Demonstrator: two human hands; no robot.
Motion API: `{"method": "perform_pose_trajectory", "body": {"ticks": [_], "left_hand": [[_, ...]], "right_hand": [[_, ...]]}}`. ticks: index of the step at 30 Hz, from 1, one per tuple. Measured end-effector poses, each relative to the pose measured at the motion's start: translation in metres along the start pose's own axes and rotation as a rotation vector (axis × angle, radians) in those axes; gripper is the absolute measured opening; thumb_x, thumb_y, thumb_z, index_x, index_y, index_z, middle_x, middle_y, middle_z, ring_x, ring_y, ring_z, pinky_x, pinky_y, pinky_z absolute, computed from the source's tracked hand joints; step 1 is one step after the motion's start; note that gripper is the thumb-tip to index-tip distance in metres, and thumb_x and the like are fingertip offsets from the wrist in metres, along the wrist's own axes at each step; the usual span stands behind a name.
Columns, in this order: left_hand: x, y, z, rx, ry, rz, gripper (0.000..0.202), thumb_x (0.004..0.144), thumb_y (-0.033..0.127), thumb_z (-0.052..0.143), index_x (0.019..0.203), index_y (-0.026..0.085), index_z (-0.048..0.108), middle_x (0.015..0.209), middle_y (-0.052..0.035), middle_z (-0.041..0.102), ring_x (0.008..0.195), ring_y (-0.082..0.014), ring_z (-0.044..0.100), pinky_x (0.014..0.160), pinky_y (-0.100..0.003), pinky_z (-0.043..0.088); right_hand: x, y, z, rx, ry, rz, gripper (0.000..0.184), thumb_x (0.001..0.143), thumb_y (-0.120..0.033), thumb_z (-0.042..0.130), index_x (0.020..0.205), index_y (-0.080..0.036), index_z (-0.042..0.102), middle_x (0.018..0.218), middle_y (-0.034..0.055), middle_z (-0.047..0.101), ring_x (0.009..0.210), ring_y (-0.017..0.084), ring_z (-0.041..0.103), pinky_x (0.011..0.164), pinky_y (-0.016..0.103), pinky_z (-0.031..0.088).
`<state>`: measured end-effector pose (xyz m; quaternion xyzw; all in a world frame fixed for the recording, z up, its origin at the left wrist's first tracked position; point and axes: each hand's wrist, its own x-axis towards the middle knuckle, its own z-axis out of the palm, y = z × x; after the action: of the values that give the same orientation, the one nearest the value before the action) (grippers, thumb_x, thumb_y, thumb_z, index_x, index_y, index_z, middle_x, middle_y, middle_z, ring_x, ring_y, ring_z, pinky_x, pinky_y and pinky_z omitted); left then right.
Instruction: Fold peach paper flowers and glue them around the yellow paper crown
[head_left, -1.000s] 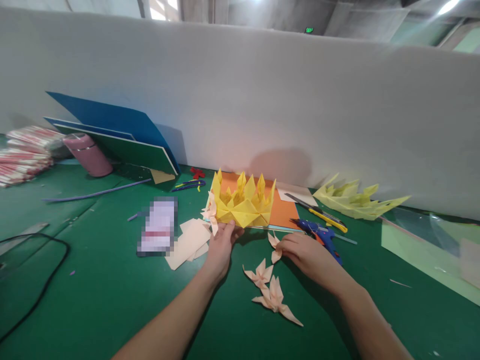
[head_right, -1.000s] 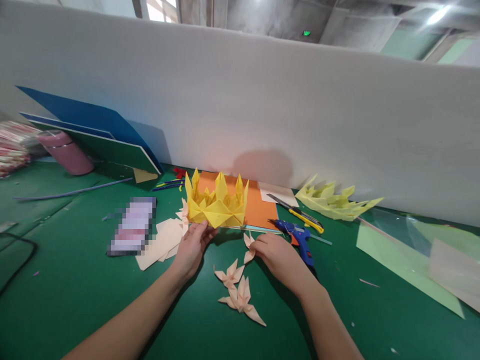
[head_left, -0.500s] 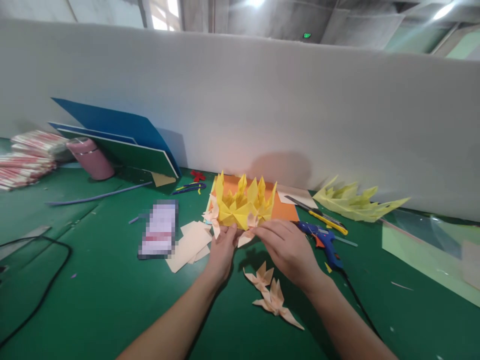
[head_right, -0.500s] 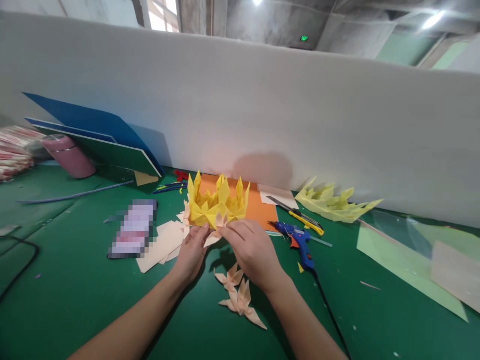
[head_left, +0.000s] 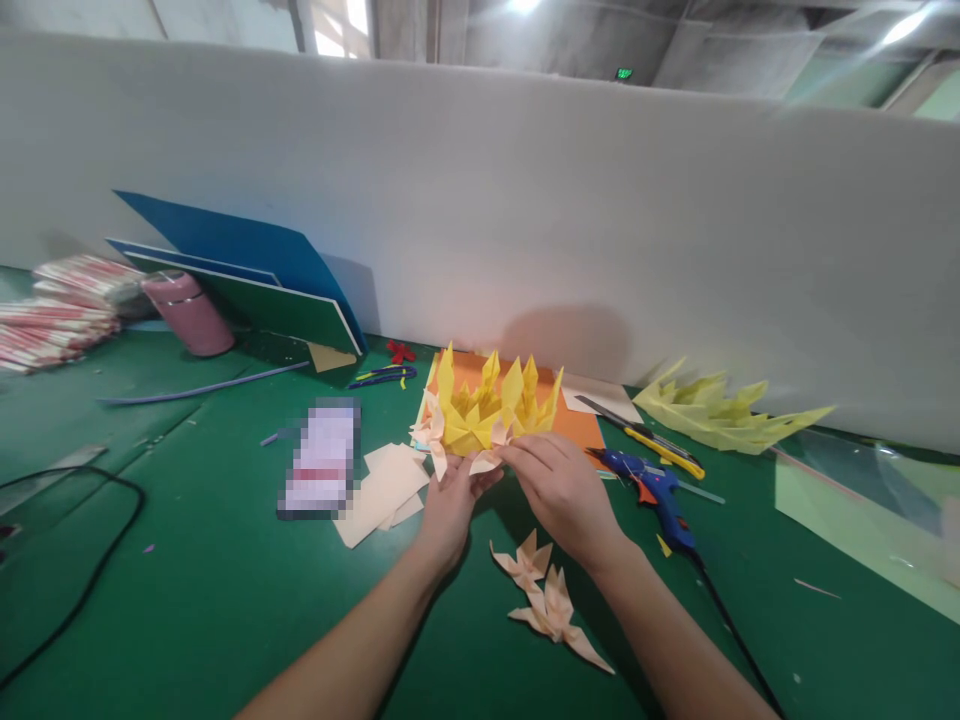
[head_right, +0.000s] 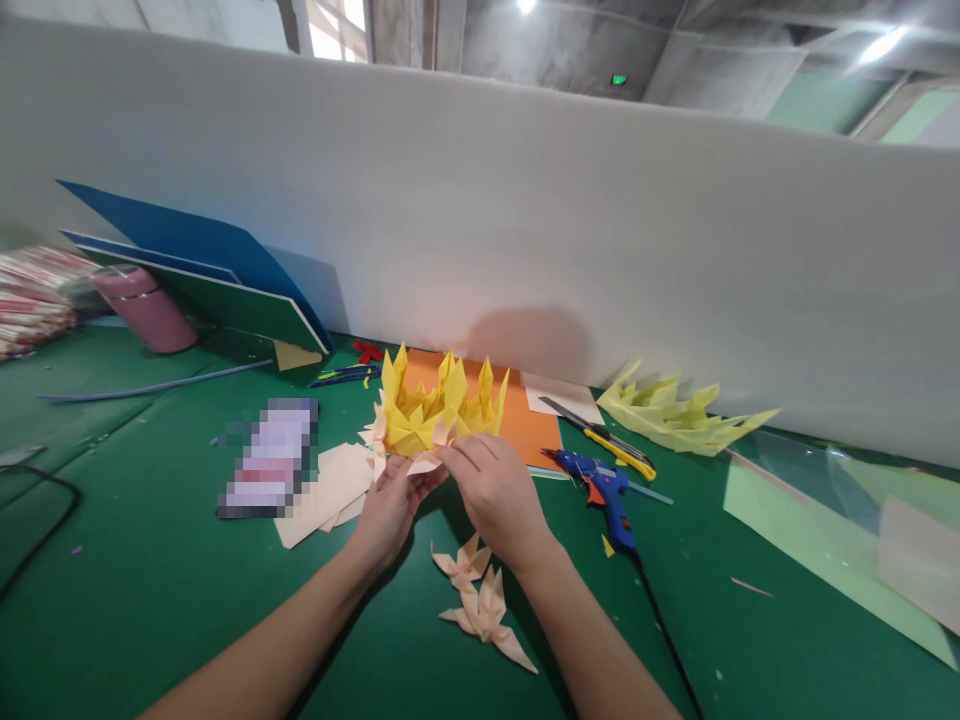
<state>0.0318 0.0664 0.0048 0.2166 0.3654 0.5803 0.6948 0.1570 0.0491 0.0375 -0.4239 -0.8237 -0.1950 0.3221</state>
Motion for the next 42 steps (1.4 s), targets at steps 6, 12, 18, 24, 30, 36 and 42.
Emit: {"method": "perform_pose_trajectory", "body": {"ticks": [6,12,18,24,30,36,42], "left_hand": [[-0.0013,0.0039,-0.0001,-0.055,-0.04,-0.028,0.019,0.059,0.026,0.068,0.074,0.016,0.061,0.078,-0.0038,0.07,0.074,-0.0188,0.066,0.082,-0.038,0.05],[-0.0035,0.0037,-0.0001,-0.057,-0.111,-0.009,0.025,0.045,0.008,0.058,0.068,0.018,0.061,0.087,-0.0029,0.072,0.085,-0.0207,0.066,0.083,-0.034,0.05],[-0.0072,0.0055,0.002,0.023,-0.123,0.02,0.029,0.049,0.013,0.072,0.077,0.018,0.064,0.088,-0.0038,0.072,0.091,-0.0217,0.066,0.087,-0.035,0.048],[-0.0047,0.003,-0.0021,0.03,-0.157,0.05,0.025,0.056,0.022,0.079,0.073,0.018,0.061,0.094,-0.0055,0.073,0.096,-0.0203,0.065,0.097,-0.037,0.041],[-0.0048,0.0036,-0.0015,0.069,-0.13,0.067,0.03,0.054,0.021,0.08,0.077,0.018,0.062,0.092,-0.0061,0.073,0.101,-0.0228,0.064,0.099,-0.038,0.039],[-0.0041,0.0012,-0.0039,0.097,-0.066,0.066,0.03,0.053,0.023,0.08,0.072,0.019,0.057,0.086,-0.0046,0.074,0.095,-0.0214,0.065,0.099,-0.038,0.037],[-0.0029,-0.0009,-0.0046,0.118,-0.046,0.075,0.03,0.054,0.024,0.079,0.074,0.019,0.057,0.083,-0.0027,0.073,0.089,-0.0203,0.066,0.098,-0.039,0.037]], "right_hand": [[-0.0009,0.0003,0.0034,0.022,-0.003,0.02,0.024,0.091,-0.012,0.041,0.096,-0.015,0.064,0.085,0.008,0.068,0.079,0.019,0.058,0.073,0.031,0.048],[-0.0019,0.0018,0.0045,0.023,0.008,0.017,0.024,0.091,-0.012,0.042,0.096,-0.014,0.065,0.085,0.0084,0.068,0.079,0.019,0.058,0.073,0.032,0.049],[-0.0017,0.0028,0.0054,0.033,0.003,0.03,0.024,0.091,-0.011,0.041,0.097,-0.016,0.064,0.087,0.0084,0.068,0.081,0.019,0.059,0.075,0.033,0.048],[0.0011,-0.0004,0.0044,0.029,0.019,0.018,0.023,0.091,-0.012,0.042,0.095,-0.014,0.064,0.085,0.0082,0.068,0.079,0.019,0.058,0.073,0.032,0.048],[0.0012,-0.0029,0.0045,0.038,0.025,0.027,0.022,0.092,-0.013,0.042,0.095,-0.015,0.064,0.085,0.0078,0.068,0.08,0.018,0.058,0.075,0.032,0.047],[0.0016,-0.0054,0.0048,0.05,0.017,0.035,0.022,0.091,-0.013,0.042,0.093,-0.013,0.064,0.084,0.0078,0.068,0.078,0.019,0.057,0.075,0.032,0.048],[0.0021,-0.0054,0.006,0.073,0.002,0.053,0.021,0.091,-0.013,0.043,0.093,-0.014,0.064,0.083,0.0077,0.068,0.077,0.019,0.057,0.073,0.032,0.047]]}}
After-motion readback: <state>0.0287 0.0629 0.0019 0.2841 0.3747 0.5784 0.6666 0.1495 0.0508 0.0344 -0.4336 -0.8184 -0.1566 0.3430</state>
